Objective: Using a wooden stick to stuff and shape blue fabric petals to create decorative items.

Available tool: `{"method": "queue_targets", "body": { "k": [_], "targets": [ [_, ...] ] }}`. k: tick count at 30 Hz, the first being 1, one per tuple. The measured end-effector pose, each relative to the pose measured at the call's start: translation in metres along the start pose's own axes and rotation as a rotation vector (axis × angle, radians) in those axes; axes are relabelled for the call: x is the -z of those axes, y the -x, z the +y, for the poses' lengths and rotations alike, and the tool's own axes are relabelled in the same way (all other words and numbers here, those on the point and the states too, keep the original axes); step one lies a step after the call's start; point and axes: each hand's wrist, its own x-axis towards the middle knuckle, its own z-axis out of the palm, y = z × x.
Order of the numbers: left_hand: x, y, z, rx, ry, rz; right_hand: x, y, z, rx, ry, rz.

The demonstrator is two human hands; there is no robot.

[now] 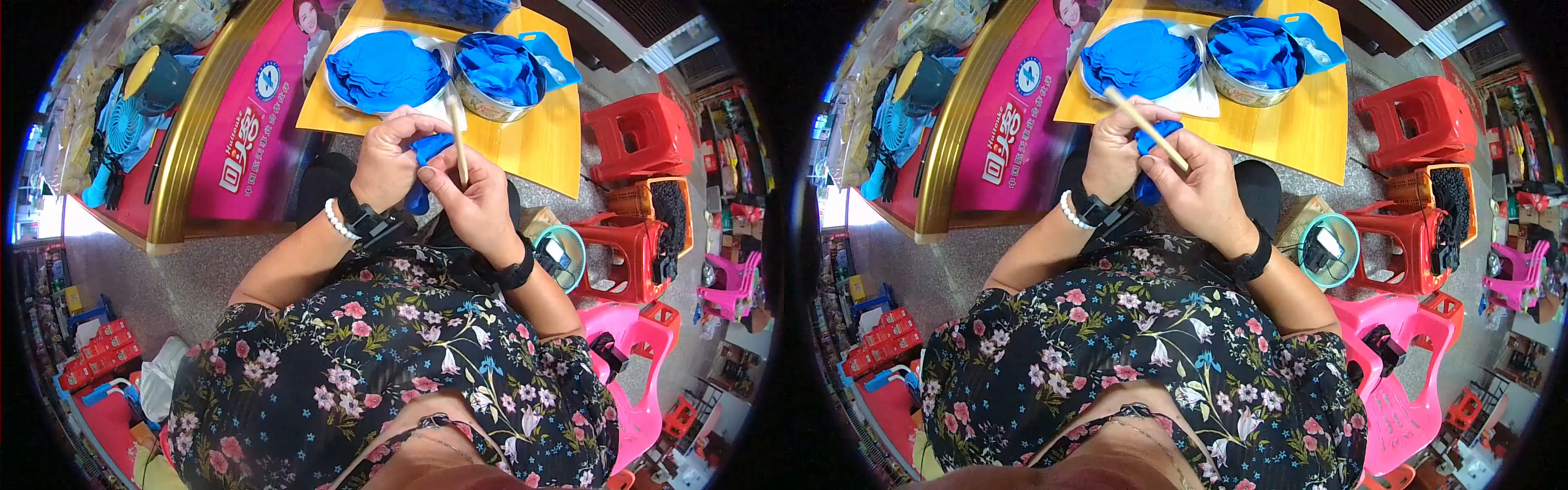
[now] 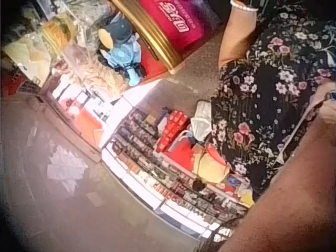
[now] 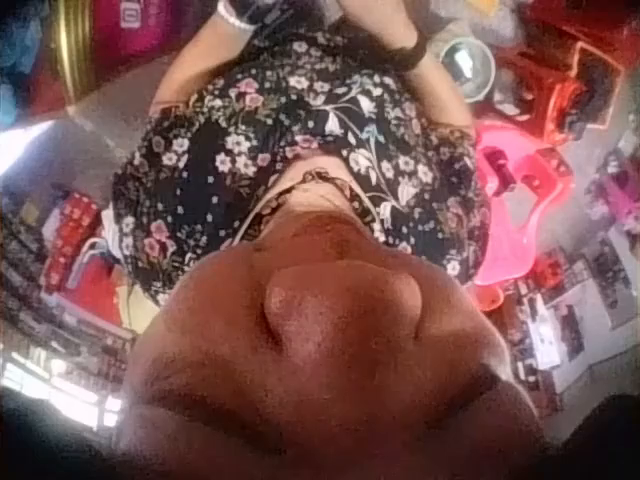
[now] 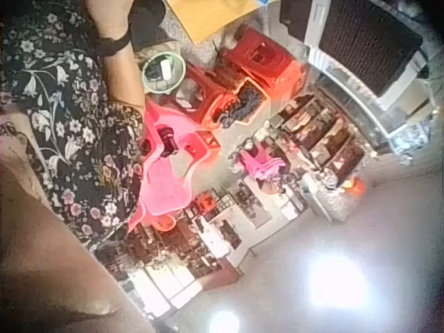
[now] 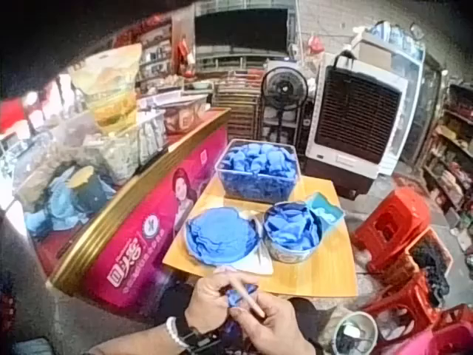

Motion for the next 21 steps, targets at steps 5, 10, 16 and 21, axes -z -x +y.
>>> {"method": "queue_targets", "body": {
  "k": [5,10,16,21],
  "targets": [
    [-0.003,-0.001,0.019,0.174,0.287,0.058,0.005,-0.003,0.009,-0.063,-0.167,0.112],
    [-0.008,0.007,0.032,0.302,0.334,0.082,0.012,-0.009,0.007,0.118,0.134,0.141],
    [0.001,0.014,0.043,0.524,0.768,-0.113,0.024,-0.014,0.012,-0.053,-0.110,0.134],
    [0.000,0.010,0.039,0.536,1.015,-0.174,0.027,-0.016,0.006,-0.081,-0.193,0.041]
  ]
}}
